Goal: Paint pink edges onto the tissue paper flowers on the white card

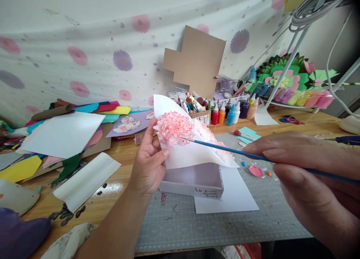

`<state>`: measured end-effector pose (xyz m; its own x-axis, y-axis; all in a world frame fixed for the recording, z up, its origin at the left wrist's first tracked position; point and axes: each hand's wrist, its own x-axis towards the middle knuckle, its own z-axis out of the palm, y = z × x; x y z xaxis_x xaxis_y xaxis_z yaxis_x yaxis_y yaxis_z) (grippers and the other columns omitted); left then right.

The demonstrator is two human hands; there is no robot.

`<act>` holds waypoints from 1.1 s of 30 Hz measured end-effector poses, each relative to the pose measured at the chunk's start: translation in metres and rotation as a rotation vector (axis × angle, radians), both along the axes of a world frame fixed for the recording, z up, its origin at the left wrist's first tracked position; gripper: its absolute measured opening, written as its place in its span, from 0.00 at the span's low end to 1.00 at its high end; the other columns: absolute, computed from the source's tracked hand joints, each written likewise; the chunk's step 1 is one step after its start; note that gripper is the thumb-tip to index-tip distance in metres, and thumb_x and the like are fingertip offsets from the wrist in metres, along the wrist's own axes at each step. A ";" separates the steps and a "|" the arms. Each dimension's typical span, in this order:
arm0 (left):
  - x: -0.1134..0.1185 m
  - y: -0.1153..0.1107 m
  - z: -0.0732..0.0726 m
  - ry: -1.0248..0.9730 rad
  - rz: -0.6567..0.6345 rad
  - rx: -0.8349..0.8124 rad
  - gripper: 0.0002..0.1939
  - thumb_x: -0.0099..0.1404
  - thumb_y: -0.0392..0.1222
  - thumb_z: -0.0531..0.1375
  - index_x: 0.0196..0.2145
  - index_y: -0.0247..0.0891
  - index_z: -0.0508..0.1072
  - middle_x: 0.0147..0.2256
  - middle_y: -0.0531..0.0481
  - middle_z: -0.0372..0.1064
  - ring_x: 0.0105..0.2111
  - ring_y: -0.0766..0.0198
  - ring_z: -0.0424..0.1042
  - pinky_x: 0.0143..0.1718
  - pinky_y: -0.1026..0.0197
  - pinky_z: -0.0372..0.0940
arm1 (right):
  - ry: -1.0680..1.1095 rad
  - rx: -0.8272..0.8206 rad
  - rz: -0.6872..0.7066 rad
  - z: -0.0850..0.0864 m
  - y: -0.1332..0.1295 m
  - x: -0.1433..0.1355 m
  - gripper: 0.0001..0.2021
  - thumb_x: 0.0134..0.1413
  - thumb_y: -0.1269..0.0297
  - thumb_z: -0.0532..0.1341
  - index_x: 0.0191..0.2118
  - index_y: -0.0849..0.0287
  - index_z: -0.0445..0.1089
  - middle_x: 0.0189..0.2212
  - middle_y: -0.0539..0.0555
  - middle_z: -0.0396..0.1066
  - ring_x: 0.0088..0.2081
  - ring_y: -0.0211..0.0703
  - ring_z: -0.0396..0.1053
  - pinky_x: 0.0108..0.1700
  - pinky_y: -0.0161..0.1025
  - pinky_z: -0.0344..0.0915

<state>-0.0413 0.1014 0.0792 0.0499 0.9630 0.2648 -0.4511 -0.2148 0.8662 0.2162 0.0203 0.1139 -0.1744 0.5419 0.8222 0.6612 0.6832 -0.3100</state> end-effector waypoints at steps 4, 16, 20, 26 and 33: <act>0.000 0.000 0.000 0.035 -0.001 0.013 0.44 0.53 0.32 0.68 0.65 0.56 0.62 0.54 0.54 0.75 0.52 0.57 0.74 0.48 0.59 0.73 | 0.039 -0.010 -0.023 0.002 0.001 -0.003 0.14 0.59 0.64 0.62 0.50 0.43 0.73 0.44 0.47 0.79 0.44 0.45 0.79 0.44 0.37 0.79; -0.001 0.001 0.000 0.018 0.002 0.013 0.43 0.52 0.31 0.68 0.63 0.56 0.64 0.54 0.53 0.76 0.54 0.56 0.73 0.50 0.58 0.72 | -0.004 0.009 0.001 0.005 0.001 -0.003 0.12 0.61 0.64 0.61 0.50 0.46 0.72 0.45 0.45 0.78 0.47 0.38 0.76 0.52 0.29 0.73; -0.002 0.000 0.001 0.032 -0.003 0.010 0.42 0.54 0.32 0.68 0.63 0.56 0.64 0.55 0.53 0.75 0.54 0.55 0.73 0.50 0.56 0.72 | -0.005 0.031 0.036 0.006 0.004 -0.006 0.10 0.62 0.66 0.59 0.48 0.47 0.72 0.42 0.45 0.79 0.43 0.38 0.77 0.49 0.30 0.75; -0.002 0.000 0.001 0.011 -0.003 0.008 0.42 0.53 0.31 0.69 0.62 0.56 0.65 0.53 0.55 0.76 0.55 0.56 0.72 0.51 0.59 0.72 | -0.014 0.018 -0.016 0.005 0.004 -0.005 0.12 0.62 0.64 0.61 0.49 0.47 0.73 0.45 0.46 0.78 0.46 0.37 0.76 0.51 0.27 0.73; -0.004 0.003 -0.002 0.000 -0.012 0.014 0.44 0.53 0.32 0.68 0.64 0.55 0.63 0.53 0.52 0.76 0.53 0.57 0.74 0.49 0.60 0.72 | -0.012 0.039 0.002 0.003 0.002 -0.001 0.12 0.62 0.64 0.61 0.50 0.47 0.73 0.45 0.44 0.78 0.48 0.36 0.76 0.56 0.26 0.69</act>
<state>-0.0457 0.1042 0.0774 0.0617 0.9584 0.2786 -0.4537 -0.2217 0.8631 0.2154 0.0223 0.1168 -0.1852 0.5092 0.8405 0.6635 0.6957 -0.2753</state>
